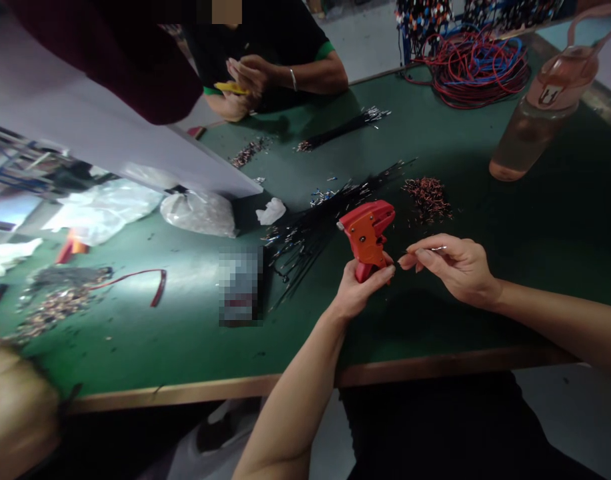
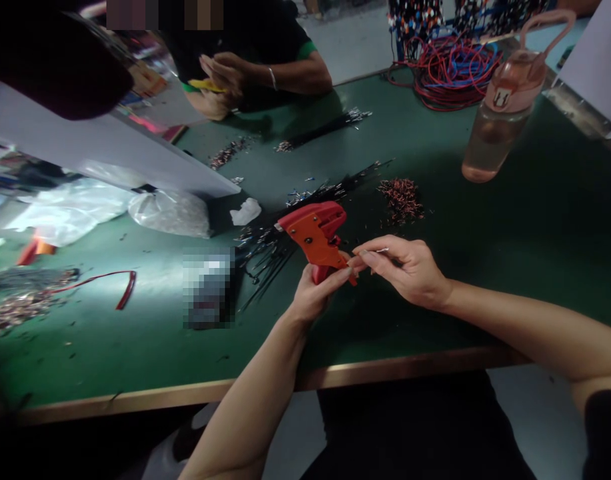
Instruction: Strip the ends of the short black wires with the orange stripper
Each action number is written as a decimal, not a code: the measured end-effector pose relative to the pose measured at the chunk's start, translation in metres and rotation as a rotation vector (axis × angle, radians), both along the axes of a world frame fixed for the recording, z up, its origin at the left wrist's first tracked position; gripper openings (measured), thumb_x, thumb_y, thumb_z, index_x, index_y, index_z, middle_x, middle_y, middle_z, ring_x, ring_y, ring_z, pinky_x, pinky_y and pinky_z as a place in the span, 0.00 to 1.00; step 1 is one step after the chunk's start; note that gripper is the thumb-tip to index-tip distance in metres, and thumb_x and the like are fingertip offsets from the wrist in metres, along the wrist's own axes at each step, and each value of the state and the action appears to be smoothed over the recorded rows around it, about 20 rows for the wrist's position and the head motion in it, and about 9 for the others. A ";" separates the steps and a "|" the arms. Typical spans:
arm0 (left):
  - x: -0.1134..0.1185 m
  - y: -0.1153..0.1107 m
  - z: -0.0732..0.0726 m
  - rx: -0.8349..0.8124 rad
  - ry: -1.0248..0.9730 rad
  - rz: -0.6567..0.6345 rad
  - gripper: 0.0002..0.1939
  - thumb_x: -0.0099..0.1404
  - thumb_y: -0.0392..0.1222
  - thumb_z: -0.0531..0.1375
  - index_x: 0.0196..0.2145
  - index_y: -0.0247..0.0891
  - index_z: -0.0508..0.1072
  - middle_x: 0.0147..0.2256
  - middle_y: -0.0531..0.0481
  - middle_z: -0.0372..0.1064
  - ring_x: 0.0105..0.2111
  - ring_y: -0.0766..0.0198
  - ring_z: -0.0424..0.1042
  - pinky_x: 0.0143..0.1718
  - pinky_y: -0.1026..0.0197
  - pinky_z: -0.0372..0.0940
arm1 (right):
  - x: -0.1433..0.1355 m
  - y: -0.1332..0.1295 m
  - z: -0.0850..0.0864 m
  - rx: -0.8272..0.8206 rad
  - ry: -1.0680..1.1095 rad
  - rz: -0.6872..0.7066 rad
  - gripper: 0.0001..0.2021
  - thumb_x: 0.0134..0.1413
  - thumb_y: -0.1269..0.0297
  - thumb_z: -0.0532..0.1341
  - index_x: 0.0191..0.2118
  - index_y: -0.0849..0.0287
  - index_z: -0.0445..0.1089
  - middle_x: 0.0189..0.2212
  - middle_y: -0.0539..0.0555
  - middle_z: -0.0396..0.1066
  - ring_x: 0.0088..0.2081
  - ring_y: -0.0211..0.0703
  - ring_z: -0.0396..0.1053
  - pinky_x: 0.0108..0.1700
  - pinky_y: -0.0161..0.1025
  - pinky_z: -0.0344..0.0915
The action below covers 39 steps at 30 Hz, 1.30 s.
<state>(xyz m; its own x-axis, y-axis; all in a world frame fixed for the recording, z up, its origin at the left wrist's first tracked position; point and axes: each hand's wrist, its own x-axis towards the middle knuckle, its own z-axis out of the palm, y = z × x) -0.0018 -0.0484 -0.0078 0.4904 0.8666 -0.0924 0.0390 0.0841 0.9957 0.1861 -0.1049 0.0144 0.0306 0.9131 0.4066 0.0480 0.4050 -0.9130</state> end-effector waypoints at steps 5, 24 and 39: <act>0.000 0.000 0.000 0.026 0.020 -0.013 0.16 0.54 0.51 0.68 0.32 0.36 0.74 0.25 0.52 0.67 0.27 0.66 0.65 0.32 0.62 0.63 | 0.000 0.000 0.001 -0.001 -0.004 -0.008 0.08 0.62 0.67 0.61 0.42 0.57 0.78 0.33 0.51 0.82 0.33 0.39 0.80 0.34 0.35 0.77; 0.002 0.002 0.001 0.049 0.083 0.008 0.17 0.53 0.52 0.68 0.30 0.36 0.72 0.26 0.52 0.66 0.26 0.67 0.64 0.31 0.61 0.63 | 0.000 0.001 -0.001 -0.042 0.014 0.014 0.10 0.63 0.60 0.61 0.41 0.59 0.77 0.33 0.54 0.82 0.33 0.41 0.80 0.34 0.36 0.77; 0.004 -0.003 -0.001 0.093 0.122 0.034 0.17 0.52 0.52 0.69 0.24 0.35 0.73 0.20 0.53 0.66 0.21 0.70 0.60 0.23 0.64 0.57 | 0.004 0.000 -0.001 -0.034 -0.124 -0.058 0.10 0.62 0.60 0.61 0.40 0.58 0.79 0.32 0.53 0.80 0.27 0.37 0.76 0.32 0.35 0.74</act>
